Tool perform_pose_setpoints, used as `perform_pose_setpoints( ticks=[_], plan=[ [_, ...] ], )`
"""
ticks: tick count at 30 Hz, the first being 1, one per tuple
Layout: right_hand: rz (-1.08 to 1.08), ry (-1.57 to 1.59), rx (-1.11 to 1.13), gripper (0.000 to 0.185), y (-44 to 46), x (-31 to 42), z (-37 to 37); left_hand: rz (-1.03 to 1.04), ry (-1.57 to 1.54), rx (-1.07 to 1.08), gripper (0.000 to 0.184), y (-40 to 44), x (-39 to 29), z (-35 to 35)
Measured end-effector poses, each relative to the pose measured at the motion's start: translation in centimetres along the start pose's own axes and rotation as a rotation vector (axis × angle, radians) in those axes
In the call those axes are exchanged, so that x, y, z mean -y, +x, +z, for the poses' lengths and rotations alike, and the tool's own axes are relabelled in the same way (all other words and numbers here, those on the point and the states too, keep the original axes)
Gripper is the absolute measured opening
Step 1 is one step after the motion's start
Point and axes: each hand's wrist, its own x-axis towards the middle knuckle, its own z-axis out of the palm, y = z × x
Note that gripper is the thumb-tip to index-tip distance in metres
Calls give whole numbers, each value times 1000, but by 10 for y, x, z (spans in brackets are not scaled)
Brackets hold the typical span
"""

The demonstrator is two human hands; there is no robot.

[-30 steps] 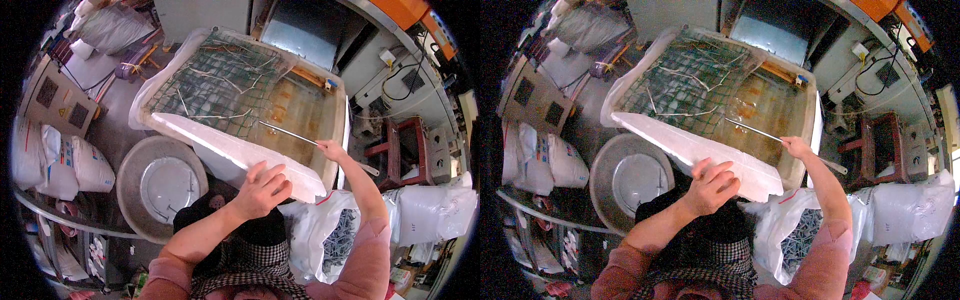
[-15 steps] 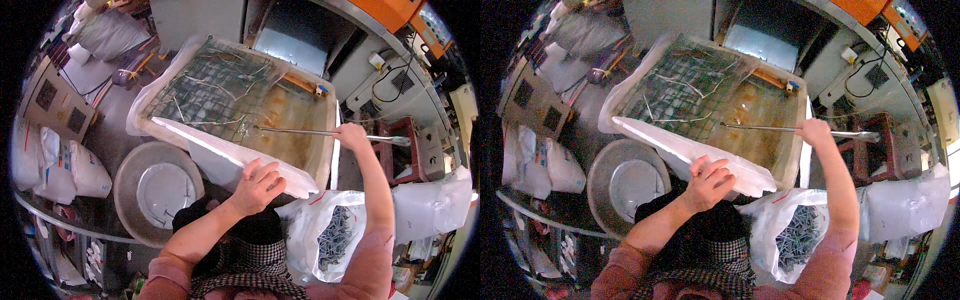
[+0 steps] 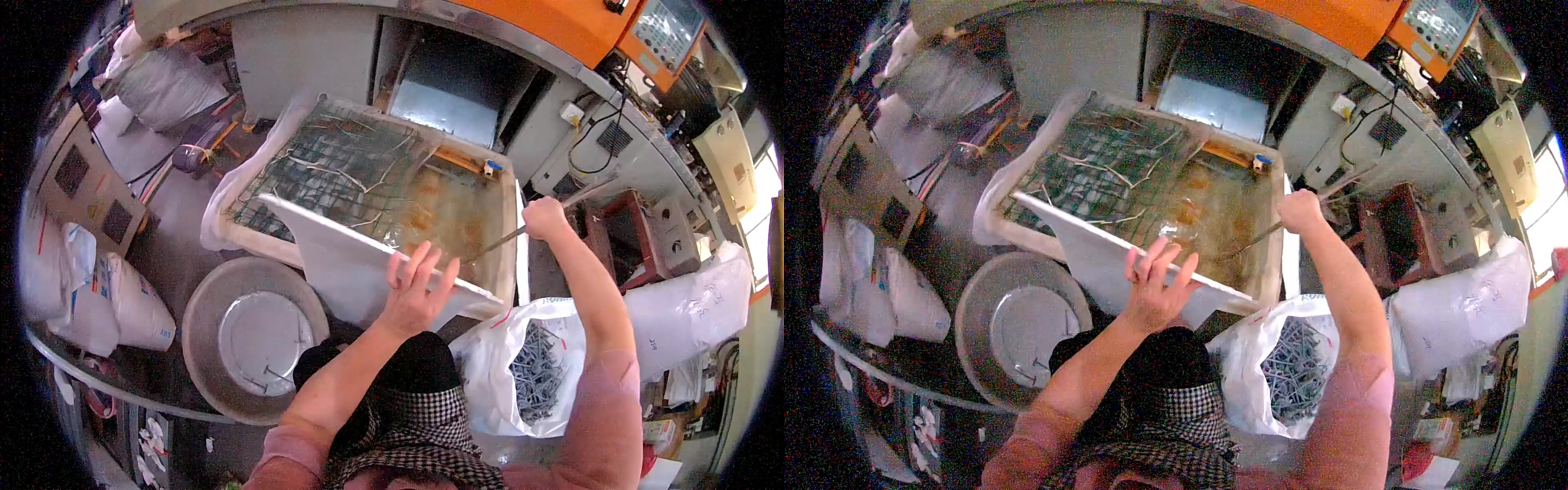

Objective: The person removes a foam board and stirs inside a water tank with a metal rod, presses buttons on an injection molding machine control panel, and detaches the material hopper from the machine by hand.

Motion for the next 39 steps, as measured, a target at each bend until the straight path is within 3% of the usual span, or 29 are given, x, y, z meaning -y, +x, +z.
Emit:
perform_pose_setpoints(
  ticks=[2, 8, 13, 17, 21, 29, 32, 33, 35, 37, 39],
  plan=[
    [-20, -18, -17, 10, -4, 4, -4, -37, 67, -52, 51, 1, -3, 1],
    [-85, -57, -90, 9, -23, 25, -10, -34, 28, -32, 57, -2, -13, 1],
    [-107, -56, -245, 8, -40, 24, 5, 41, 1, -62, 52, -10, -23, -5],
    [-43, 1, -208, 11, -54, 17, 24, 163, 30, -103, 48, 3, -30, -33],
    [-27, 24, -127, 12, -60, 16, 36, 203, -87, 155, 44, -16, -26, -75],
    [-151, -156, -293, 10, -20, 26, 0, 311, -255, 897, 51, -125, 27, -100],
    [-229, -216, -335, 9, 25, 9, -10, 163, -432, 799, 51, -155, 47, -79],
    [-303, -229, -358, 9, 36, 6, -14, 201, -400, 778, 45, -139, 42, -83],
    [-327, -231, -302, 12, 66, 5, -27, 78, -467, 635, 28, -124, 55, -75],
    [-411, -245, -441, 13, 91, 4, -30, 47, -537, 704, 30, -127, 73, -65],
    [-452, -219, -398, 14, 109, 9, -26, 42, -608, 775, 32, -128, 84, -59]
  ],
)
